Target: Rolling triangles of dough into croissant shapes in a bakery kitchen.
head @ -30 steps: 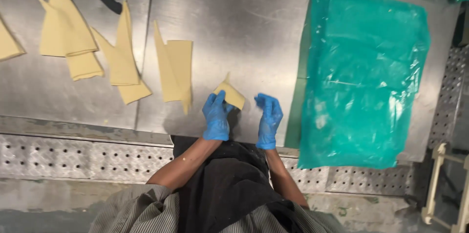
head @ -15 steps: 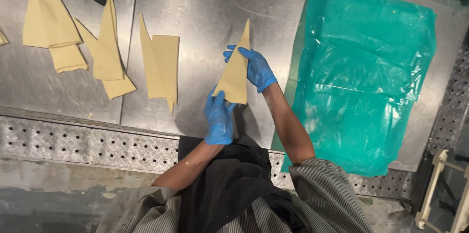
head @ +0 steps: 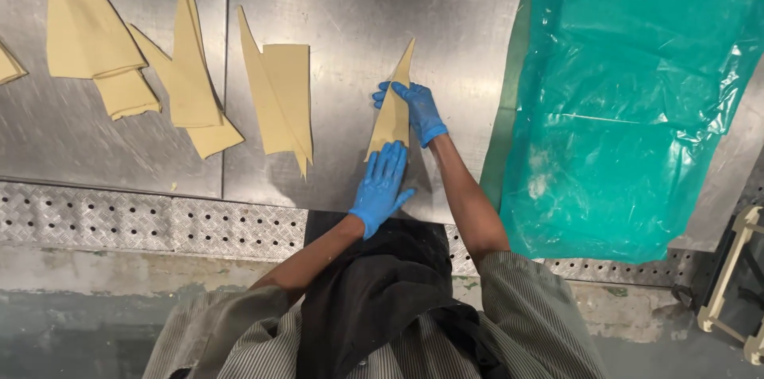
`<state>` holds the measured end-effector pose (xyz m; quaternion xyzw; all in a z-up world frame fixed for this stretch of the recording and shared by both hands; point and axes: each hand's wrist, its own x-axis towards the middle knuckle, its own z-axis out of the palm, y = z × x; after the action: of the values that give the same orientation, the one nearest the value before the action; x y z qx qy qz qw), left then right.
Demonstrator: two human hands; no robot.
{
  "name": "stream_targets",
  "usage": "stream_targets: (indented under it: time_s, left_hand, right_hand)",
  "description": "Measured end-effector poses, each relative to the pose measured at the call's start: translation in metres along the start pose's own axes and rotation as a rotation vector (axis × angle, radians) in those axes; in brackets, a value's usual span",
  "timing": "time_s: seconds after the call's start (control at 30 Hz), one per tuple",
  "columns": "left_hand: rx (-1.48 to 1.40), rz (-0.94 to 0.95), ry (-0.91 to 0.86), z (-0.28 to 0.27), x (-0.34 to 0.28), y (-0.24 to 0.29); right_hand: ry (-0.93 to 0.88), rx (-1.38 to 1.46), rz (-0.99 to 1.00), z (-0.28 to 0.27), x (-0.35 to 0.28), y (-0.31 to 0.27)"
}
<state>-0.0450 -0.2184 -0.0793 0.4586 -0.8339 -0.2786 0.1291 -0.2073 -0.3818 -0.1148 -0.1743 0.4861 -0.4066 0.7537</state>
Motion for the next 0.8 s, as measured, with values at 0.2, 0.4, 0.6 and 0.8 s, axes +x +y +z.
stream_targets:
  time_s: [0.2,0.4,0.6,0.8]
  left_hand:
    - [0.010,-0.057,-0.045,0.017,0.008,-0.008]
    - [-0.016,-0.080,-0.044,0.014,0.008,-0.005]
    - [0.023,-0.076,-0.031,0.009,0.008,-0.004]
    - [-0.010,-0.084,-0.053,0.008,0.008,-0.004]
  right_hand:
    - [0.091,-0.040,-0.058,-0.001,0.015,0.007]
    - [0.033,-0.095,-0.089,0.015,0.060,-0.070]
    - [0.014,-0.160,-0.125,0.020,0.118,-0.118]
    - [0.000,-0.220,-0.177,0.046,0.149,-0.167]
